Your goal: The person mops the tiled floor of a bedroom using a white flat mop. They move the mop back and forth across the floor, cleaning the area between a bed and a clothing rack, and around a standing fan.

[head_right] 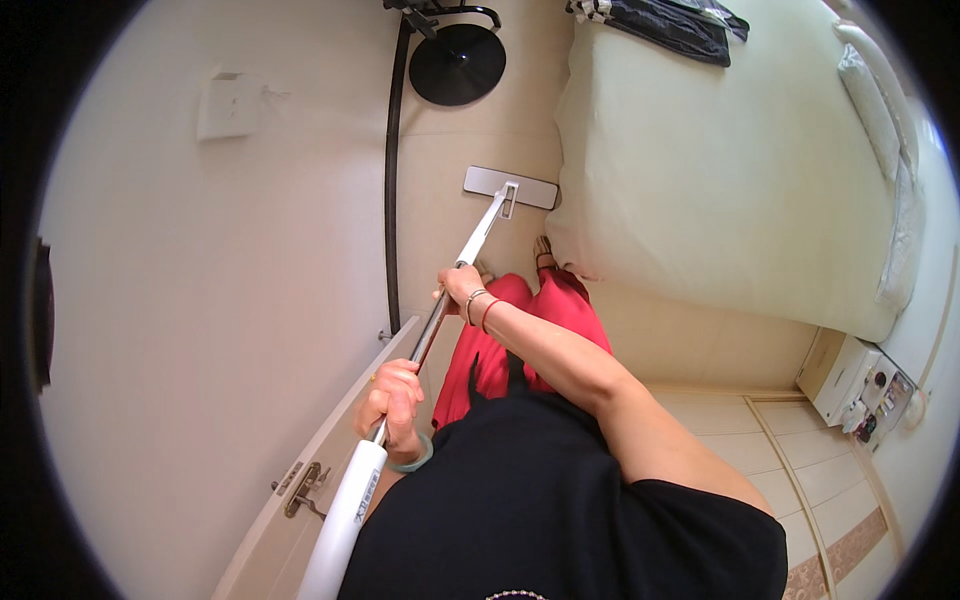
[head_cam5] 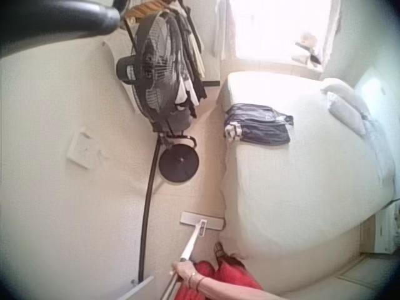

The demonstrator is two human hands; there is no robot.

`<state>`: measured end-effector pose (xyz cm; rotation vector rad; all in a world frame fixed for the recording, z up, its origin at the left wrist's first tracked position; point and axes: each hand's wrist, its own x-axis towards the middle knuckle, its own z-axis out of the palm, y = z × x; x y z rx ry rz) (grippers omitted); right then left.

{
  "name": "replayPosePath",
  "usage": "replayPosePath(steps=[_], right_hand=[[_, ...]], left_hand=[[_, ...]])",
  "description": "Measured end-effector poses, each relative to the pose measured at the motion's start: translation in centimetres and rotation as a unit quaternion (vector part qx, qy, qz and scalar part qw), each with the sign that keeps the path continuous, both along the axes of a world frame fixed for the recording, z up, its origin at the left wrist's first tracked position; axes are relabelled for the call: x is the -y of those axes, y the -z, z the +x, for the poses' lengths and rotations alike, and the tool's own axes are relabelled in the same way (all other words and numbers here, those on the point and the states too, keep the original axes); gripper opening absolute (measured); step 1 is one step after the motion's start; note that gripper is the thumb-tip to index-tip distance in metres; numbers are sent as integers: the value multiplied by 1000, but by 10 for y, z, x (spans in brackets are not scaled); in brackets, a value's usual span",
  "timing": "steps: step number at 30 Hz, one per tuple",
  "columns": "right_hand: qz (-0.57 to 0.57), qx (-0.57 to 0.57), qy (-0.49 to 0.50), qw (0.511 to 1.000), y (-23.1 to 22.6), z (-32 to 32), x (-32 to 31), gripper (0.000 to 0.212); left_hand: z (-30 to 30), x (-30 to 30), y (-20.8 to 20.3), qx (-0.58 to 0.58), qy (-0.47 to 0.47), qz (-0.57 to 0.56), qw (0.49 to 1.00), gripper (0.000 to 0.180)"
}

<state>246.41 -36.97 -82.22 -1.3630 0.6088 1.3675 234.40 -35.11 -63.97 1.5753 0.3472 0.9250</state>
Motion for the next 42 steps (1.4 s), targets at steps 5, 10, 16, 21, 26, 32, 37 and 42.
replayPosePath(steps=[5, 10, 16, 21, 26, 32, 37, 42], right_hand=[[-20, 44, -43, 998, 3, 48, 3, 4], [-19, 97, -82, 992, 37, 91, -41, 3], [-65, 98, -88, 989, 77, 49, -43, 7], [-60, 50, -76, 994, 60, -23, -19, 9], [-64, -15, -6, 998, 50, -138, 8, 6], [-64, -67, -88, 992, 30, -212, 25, 12], [-38, 22, -83, 996, 50, -196, 19, 10], [-60, 93, -128, 985, 98, -86, -12, 6]], left_hand=[[25, 17, 13, -6, -28, -24, 999, 23], [54, 2, 40, -47, -73, -16, 996, 23], [3, -4, 83, -58, -55, -26, 996, 24], [-51, 2, 57, -64, -51, -33, 996, 23], [-146, 11, 29, -122, -43, -62, 990, 21], [-232, 40, 39, -90, -116, -80, 986, 23], [-207, 34, 61, -37, -165, -86, 982, 21], [-132, 23, 124, -5, -136, -46, 990, 25]])
